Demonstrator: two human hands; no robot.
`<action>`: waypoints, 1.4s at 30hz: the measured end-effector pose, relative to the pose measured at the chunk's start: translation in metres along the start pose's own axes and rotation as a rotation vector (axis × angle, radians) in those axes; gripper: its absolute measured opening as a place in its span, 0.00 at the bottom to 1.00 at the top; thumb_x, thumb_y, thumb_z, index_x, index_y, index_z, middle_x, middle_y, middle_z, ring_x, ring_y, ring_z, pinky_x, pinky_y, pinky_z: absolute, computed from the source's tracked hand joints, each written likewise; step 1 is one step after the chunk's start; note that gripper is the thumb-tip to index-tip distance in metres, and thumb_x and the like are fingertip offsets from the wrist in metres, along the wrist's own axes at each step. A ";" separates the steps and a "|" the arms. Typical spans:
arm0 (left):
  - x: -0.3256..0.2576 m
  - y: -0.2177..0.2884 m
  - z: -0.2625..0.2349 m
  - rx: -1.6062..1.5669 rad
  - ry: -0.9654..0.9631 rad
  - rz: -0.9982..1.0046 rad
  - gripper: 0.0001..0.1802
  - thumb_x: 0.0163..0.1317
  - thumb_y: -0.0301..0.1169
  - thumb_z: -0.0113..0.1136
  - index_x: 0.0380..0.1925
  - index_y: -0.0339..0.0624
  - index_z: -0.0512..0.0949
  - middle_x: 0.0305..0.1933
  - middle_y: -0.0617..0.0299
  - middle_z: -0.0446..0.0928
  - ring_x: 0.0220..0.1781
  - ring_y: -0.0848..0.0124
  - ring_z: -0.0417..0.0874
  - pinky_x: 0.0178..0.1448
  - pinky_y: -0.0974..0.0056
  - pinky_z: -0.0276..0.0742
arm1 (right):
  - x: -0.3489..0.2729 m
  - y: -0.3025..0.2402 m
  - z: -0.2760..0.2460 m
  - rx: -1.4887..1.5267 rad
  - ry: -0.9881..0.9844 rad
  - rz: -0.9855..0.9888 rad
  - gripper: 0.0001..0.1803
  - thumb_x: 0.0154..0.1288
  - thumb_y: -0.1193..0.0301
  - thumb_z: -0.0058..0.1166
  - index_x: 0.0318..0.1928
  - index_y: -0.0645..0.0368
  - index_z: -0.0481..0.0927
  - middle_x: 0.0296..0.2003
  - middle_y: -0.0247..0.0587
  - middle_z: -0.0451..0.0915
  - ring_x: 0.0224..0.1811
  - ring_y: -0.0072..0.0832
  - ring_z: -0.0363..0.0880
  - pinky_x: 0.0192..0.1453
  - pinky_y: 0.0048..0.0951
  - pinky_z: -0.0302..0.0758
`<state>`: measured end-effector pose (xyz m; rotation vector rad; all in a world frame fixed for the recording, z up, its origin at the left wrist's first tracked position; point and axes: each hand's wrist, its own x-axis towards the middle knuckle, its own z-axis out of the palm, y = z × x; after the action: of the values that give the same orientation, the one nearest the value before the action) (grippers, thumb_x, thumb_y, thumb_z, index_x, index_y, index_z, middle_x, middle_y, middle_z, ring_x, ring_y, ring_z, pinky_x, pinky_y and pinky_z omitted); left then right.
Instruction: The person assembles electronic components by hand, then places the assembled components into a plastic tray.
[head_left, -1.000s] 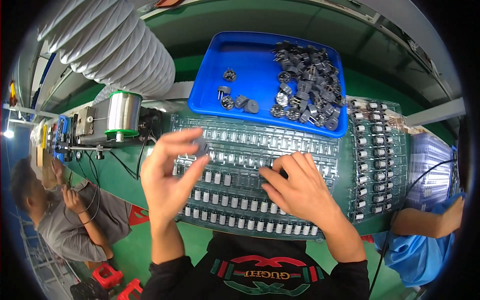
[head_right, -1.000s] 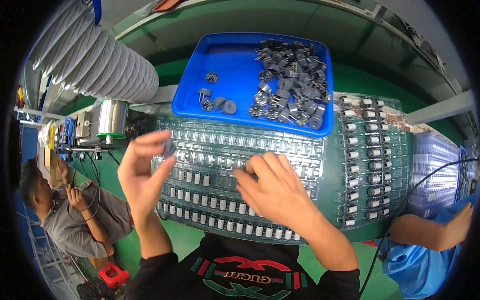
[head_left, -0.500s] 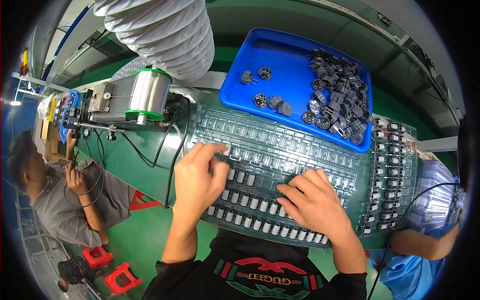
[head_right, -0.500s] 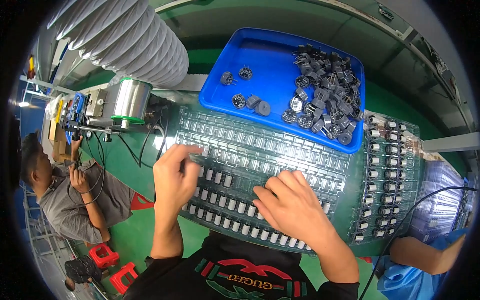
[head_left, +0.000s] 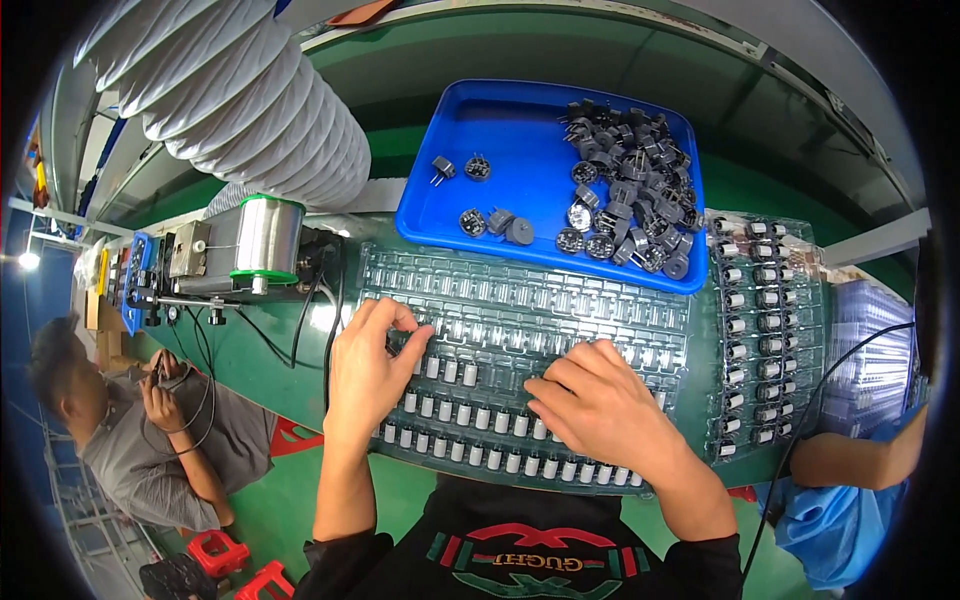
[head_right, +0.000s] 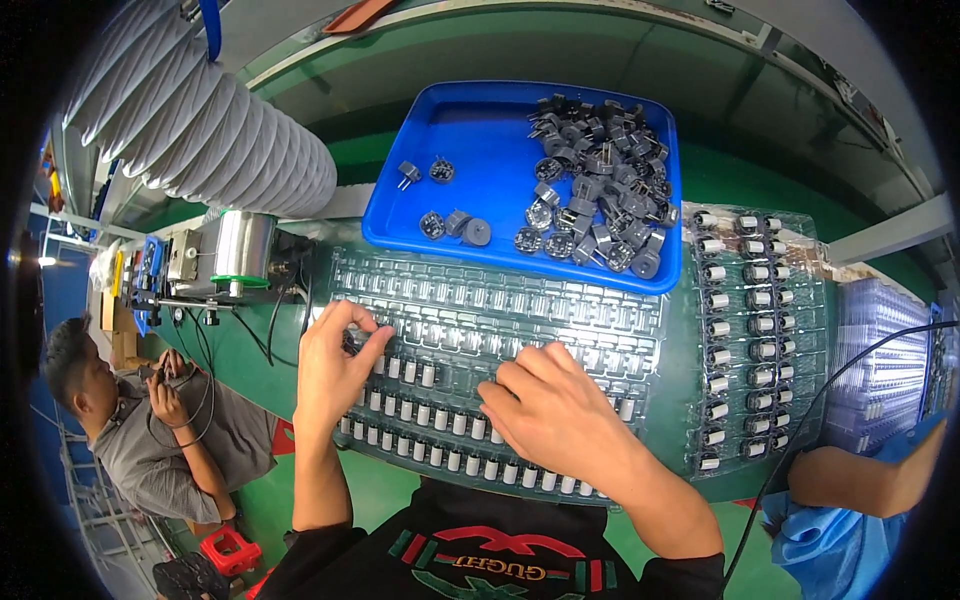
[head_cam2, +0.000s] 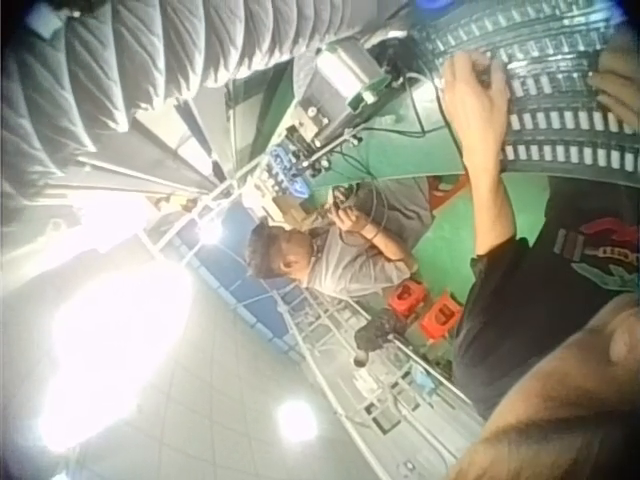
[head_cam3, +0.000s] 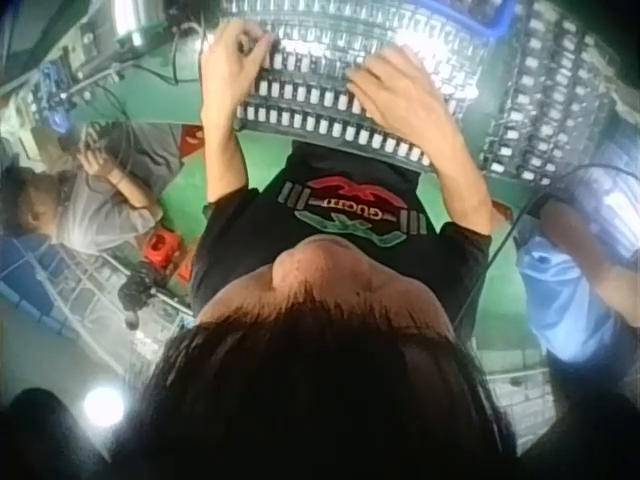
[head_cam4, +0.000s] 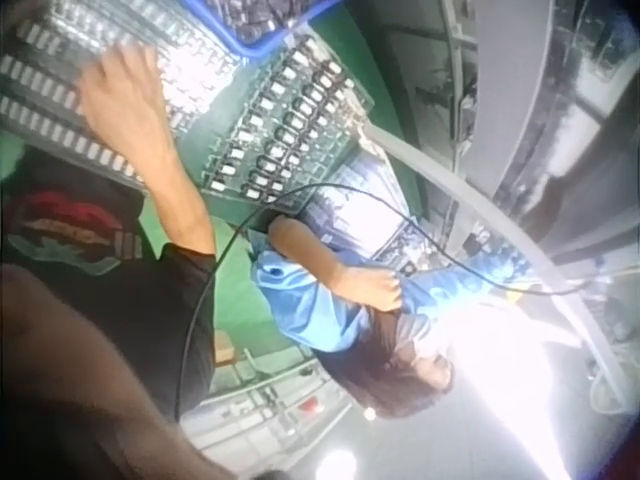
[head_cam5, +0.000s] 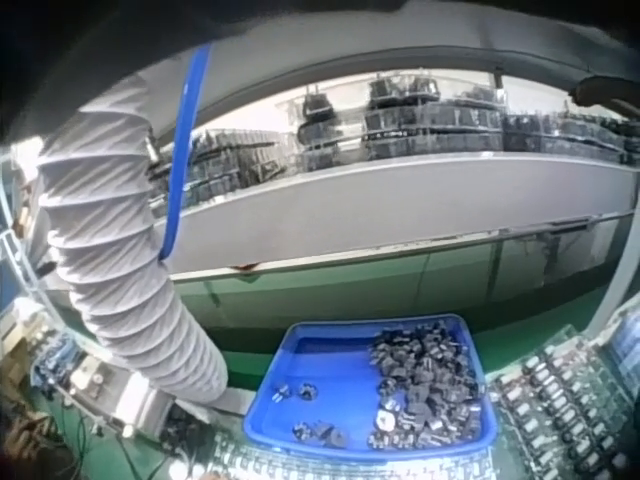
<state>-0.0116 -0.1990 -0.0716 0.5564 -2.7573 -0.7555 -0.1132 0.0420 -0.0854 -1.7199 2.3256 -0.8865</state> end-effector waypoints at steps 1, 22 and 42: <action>0.001 0.001 0.001 0.002 0.007 -0.013 0.11 0.53 0.25 0.70 0.29 0.38 0.74 0.31 0.59 0.77 0.26 0.63 0.77 0.28 0.61 0.73 | -0.001 0.001 0.000 -0.010 -0.006 -0.016 0.11 0.54 0.70 0.67 0.39 0.58 0.85 0.32 0.31 0.76 0.38 0.29 0.71 0.45 0.32 0.66; 0.001 0.066 0.040 -1.579 -0.525 -0.137 0.18 0.66 0.26 0.54 0.56 0.35 0.74 0.51 0.54 0.80 0.41 0.74 0.74 0.46 0.70 0.69 | -0.003 0.005 -0.015 0.344 0.727 0.015 0.18 0.48 0.81 0.72 0.42 0.67 0.84 0.36 0.44 0.80 0.31 0.27 0.80 0.31 0.24 0.77; -0.010 0.056 0.061 -1.814 -0.293 -0.001 0.20 0.65 0.28 0.63 0.55 0.34 0.76 0.58 0.42 0.73 0.51 0.52 0.84 0.53 0.54 0.84 | -0.005 -0.001 -0.010 0.756 0.632 0.111 0.23 0.52 0.81 0.70 0.51 0.70 0.81 0.38 0.45 0.81 0.30 0.24 0.79 0.31 0.23 0.76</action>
<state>-0.0383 -0.1234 -0.0946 -0.0197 -1.1319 -2.7172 -0.1153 0.0504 -0.0776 -1.0682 1.8897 -2.1591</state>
